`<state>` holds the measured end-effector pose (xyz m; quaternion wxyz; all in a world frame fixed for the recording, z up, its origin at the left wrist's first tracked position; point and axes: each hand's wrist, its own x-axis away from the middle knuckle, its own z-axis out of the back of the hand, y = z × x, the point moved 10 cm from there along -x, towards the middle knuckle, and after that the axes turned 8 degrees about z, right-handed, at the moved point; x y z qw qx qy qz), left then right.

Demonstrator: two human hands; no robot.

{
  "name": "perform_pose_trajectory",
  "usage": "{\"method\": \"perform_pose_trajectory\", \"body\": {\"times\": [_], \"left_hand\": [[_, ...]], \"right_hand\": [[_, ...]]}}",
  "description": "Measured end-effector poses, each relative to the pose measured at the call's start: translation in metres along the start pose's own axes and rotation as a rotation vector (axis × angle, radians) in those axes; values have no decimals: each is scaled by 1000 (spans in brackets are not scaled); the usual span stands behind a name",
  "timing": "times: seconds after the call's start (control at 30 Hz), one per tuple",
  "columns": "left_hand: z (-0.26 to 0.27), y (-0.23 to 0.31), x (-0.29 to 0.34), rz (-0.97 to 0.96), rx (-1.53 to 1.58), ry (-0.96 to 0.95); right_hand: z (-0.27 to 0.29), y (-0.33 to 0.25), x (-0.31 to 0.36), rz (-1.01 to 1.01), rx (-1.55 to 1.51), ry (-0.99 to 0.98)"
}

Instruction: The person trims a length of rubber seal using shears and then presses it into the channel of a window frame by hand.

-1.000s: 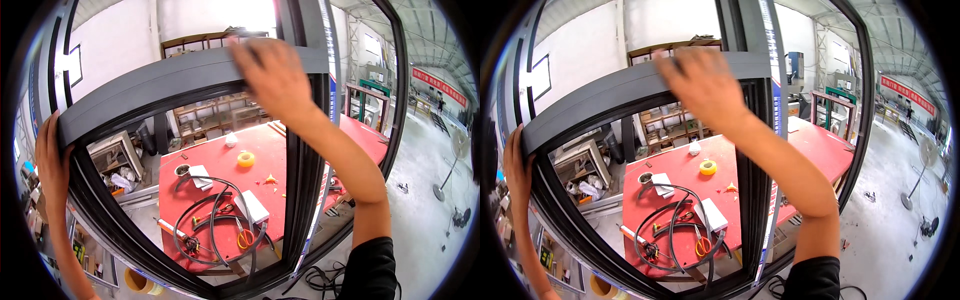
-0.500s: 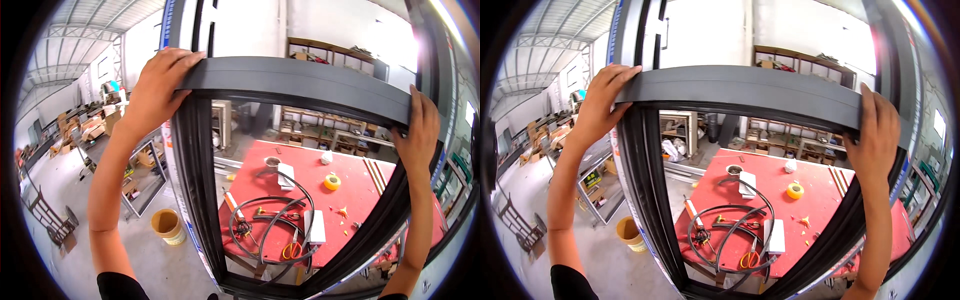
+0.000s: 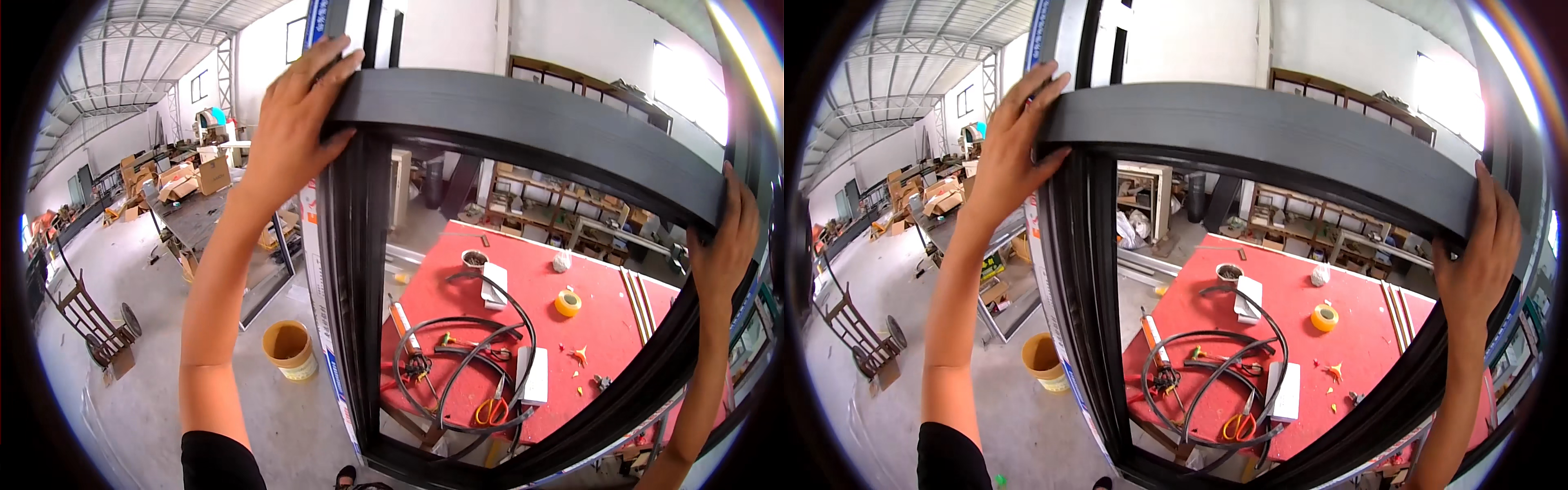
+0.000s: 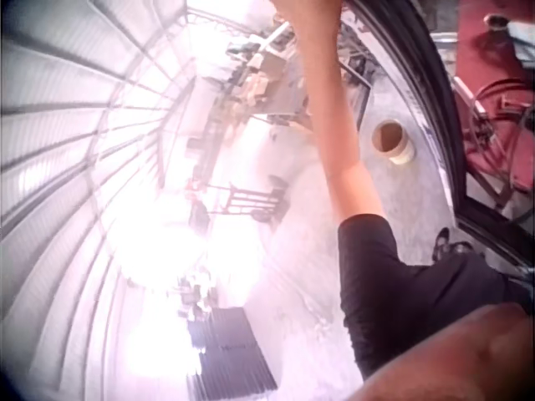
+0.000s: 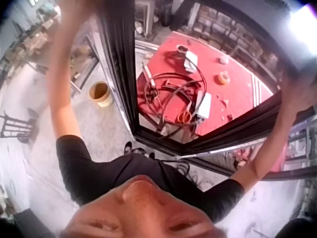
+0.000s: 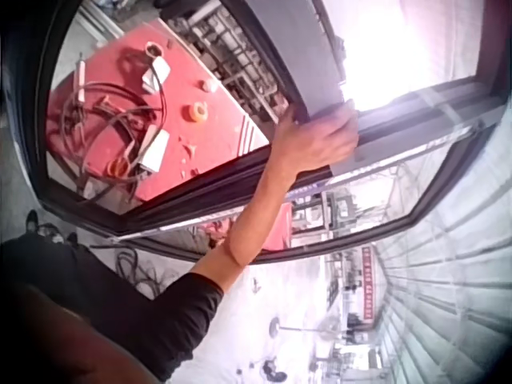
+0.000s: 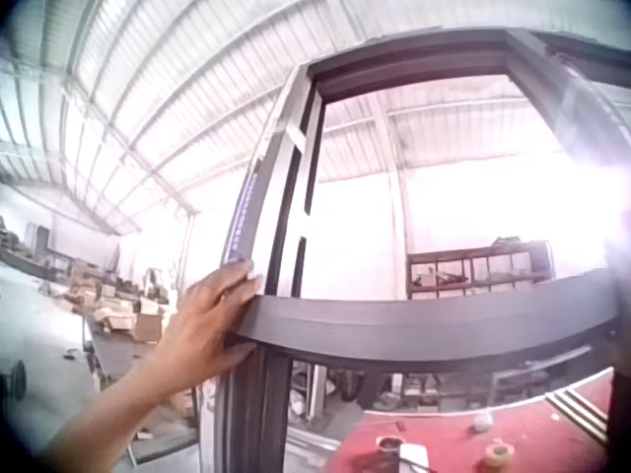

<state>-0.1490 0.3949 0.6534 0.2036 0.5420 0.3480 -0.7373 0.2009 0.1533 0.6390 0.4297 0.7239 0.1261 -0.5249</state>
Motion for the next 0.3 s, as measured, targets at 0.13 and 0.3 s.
{"method": "perform_pose_trajectory", "body": {"times": [0.13, 0.3], "left_hand": [[-14, 0, 0, -148, 69, 48], [-38, -82, 33, -66, 106, 57]], "right_hand": [[3, 7, 0, 7, 12, 50], [-22, -22, 6, 27, 121, 73]]}}
